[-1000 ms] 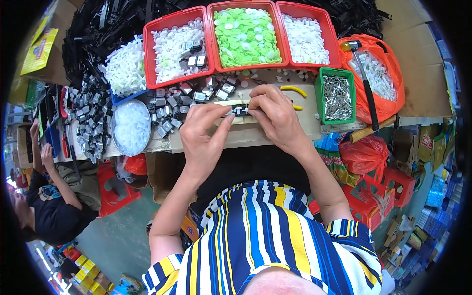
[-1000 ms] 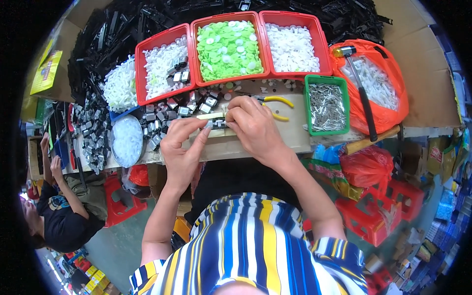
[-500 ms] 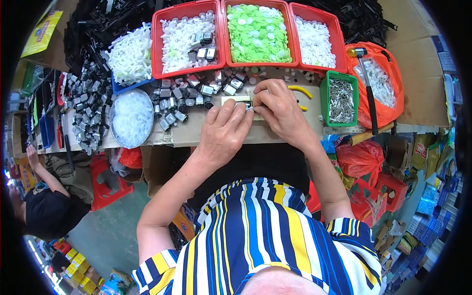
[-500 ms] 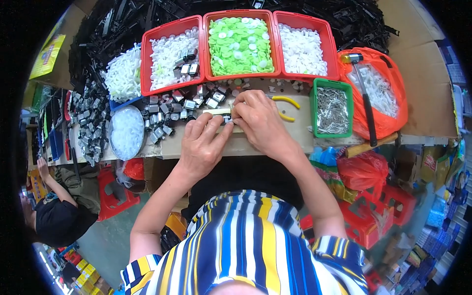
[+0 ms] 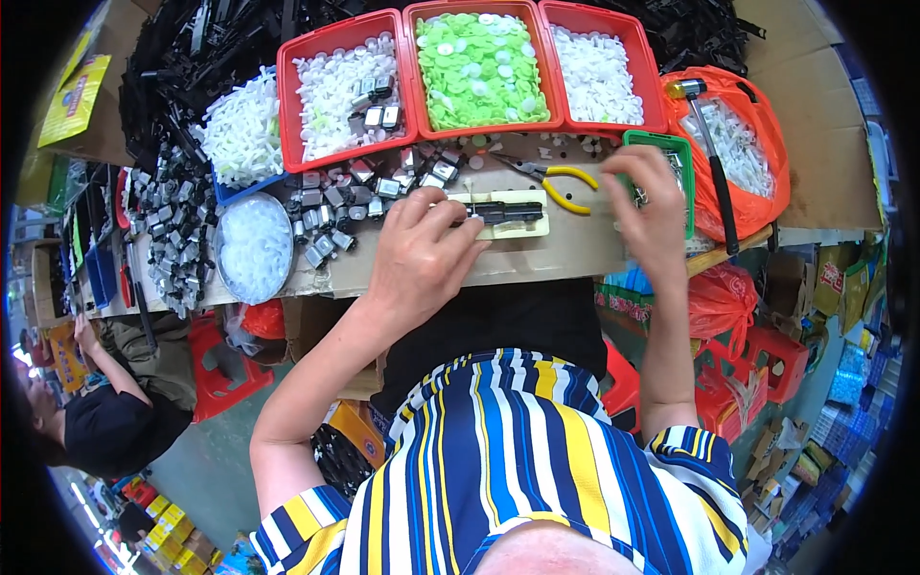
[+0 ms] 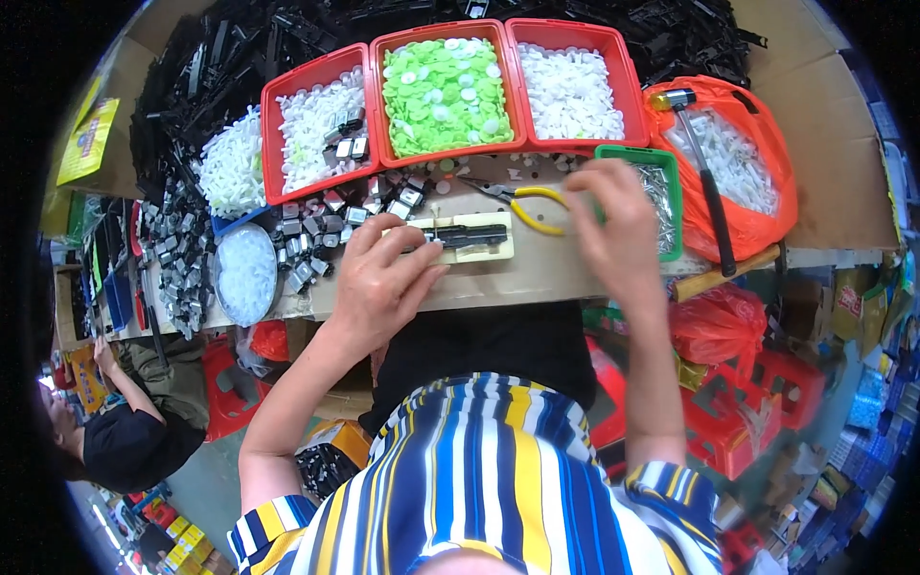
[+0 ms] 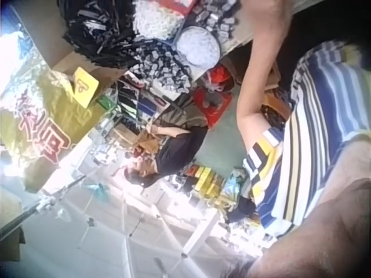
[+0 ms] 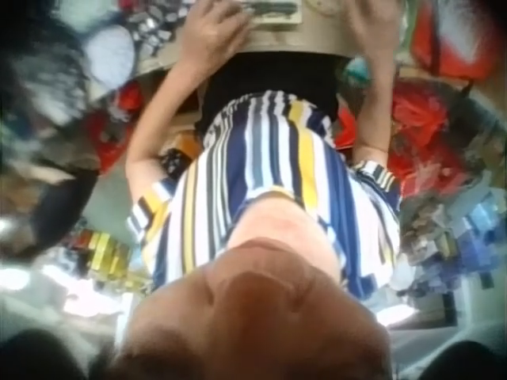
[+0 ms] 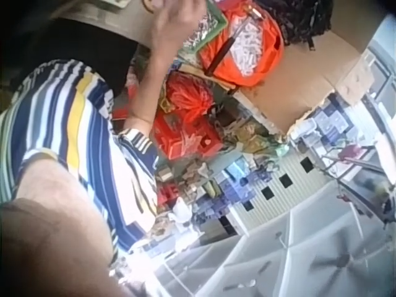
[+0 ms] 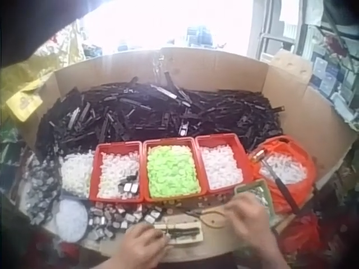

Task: Assembling small toy parts using hands and tools at a factory workbench.

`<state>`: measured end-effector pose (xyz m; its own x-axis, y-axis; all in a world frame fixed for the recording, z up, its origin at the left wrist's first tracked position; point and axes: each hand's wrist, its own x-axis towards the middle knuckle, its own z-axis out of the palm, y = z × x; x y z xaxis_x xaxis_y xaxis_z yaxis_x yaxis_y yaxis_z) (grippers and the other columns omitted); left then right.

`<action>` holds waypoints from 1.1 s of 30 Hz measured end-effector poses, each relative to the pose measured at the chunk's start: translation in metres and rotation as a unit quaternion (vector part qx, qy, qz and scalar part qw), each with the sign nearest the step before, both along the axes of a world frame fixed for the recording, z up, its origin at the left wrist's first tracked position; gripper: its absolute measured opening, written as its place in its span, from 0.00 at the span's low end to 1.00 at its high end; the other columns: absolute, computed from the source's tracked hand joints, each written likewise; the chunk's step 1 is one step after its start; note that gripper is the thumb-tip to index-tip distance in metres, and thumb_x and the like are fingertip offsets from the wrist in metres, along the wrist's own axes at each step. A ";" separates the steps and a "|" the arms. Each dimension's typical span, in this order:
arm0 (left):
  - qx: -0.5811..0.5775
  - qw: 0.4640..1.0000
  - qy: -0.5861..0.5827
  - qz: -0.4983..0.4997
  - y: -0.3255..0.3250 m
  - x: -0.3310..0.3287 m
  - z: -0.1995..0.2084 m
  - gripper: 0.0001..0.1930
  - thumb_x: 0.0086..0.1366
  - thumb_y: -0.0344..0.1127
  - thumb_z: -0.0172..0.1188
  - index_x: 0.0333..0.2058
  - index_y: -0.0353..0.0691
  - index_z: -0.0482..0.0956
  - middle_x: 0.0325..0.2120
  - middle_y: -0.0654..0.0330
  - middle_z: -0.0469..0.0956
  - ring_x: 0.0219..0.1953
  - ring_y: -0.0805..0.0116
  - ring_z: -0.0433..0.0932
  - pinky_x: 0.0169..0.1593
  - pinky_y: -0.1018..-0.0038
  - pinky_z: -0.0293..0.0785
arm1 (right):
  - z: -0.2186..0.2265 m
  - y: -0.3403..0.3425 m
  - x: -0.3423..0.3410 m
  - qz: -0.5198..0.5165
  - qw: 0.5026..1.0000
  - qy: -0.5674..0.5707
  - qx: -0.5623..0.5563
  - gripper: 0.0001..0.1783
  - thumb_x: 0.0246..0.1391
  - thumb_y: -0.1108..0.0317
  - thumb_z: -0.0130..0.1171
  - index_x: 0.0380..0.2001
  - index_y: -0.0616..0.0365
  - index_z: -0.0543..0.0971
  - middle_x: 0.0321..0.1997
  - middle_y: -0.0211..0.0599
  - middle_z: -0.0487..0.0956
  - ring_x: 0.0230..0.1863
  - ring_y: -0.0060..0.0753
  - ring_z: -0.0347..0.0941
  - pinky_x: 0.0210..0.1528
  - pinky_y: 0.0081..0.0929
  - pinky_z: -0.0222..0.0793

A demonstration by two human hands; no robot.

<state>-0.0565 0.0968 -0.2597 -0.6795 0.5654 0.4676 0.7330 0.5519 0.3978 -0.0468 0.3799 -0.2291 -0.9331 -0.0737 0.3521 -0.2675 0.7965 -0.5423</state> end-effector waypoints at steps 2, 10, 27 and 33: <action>0.034 0.999 -0.014 -0.002 -0.001 -0.007 0.011 0.11 0.53 0.29 0.71 0.37 0.38 0.84 0.34 0.57 0.79 0.44 0.53 0.75 0.46 0.61 0.74 | -0.001 0.031 0.006 -0.081 0.994 0.003 0.070 0.07 0.53 0.75 0.63 0.36 0.64 0.79 0.40 0.48 0.76 0.43 0.50 0.75 0.45 0.40 0.71; 0.035 0.996 0.083 0.027 0.021 -0.094 0.030 0.07 0.56 0.26 0.67 0.35 0.35 0.83 0.33 0.55 0.78 0.42 0.54 0.75 0.45 0.61 0.74 | -0.012 0.059 0.015 -0.143 0.977 -0.032 0.157 0.04 0.54 0.74 0.63 0.33 0.64 0.80 0.34 0.45 0.76 0.41 0.50 0.76 0.41 0.43 0.70; 0.144 0.987 -0.037 0.059 0.032 -0.097 0.038 0.04 0.55 0.28 0.69 0.29 0.35 0.86 0.29 0.55 0.82 0.36 0.57 0.76 0.41 0.65 0.73 | -0.019 0.054 0.007 -0.132 0.989 -0.037 0.047 0.05 0.52 0.74 0.64 0.32 0.63 0.81 0.34 0.43 0.78 0.39 0.49 0.77 0.41 0.41 0.71; 0.417 0.802 -0.422 0.069 0.027 -0.044 0.031 0.08 0.63 0.30 0.68 0.39 0.32 0.86 0.31 0.62 0.84 0.33 0.79 0.78 0.41 0.79 0.72 | -0.016 0.059 0.005 -0.109 0.992 -0.016 0.066 0.05 0.51 0.73 0.66 0.31 0.62 0.83 0.31 0.42 0.79 0.36 0.46 0.77 0.39 0.38 0.72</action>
